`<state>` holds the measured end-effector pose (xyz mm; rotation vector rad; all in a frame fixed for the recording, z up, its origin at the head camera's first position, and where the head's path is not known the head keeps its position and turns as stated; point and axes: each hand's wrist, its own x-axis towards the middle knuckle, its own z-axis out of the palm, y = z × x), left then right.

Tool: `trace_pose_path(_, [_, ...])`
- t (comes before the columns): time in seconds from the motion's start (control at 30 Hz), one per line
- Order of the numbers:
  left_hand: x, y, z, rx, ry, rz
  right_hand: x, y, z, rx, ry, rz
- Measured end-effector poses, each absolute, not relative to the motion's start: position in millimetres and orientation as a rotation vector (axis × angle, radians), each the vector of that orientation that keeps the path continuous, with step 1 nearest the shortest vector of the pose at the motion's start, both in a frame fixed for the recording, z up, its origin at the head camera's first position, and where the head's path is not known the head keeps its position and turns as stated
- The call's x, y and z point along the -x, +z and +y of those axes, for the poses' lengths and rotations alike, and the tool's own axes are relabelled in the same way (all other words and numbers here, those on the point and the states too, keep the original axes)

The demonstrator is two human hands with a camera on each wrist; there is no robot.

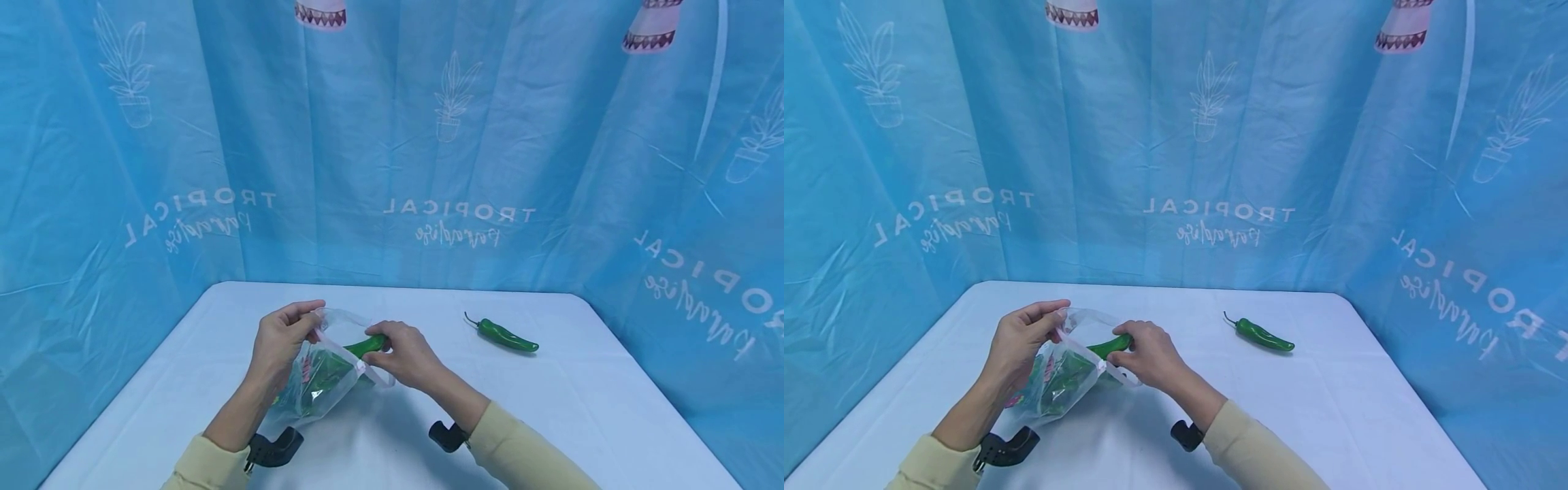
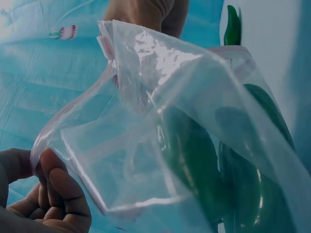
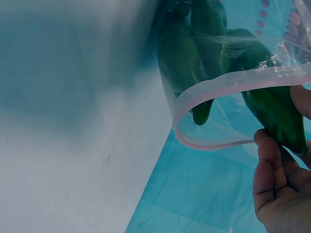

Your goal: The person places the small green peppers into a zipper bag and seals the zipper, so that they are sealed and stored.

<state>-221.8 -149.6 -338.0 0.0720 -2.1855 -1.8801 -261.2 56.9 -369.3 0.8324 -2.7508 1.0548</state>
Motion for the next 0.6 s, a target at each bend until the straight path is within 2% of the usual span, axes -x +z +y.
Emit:
trace_pose_path(0.33, [223, -337, -151, -0.076, -1.871, -2.179, 258, -367, 57, -0.876, 1.058, -2.739])
trace_pose_path(0.6, [224, -337, -152, -0.081, -1.871, -2.173, 257, -365, 72, -0.813, 1.096, -2.714])
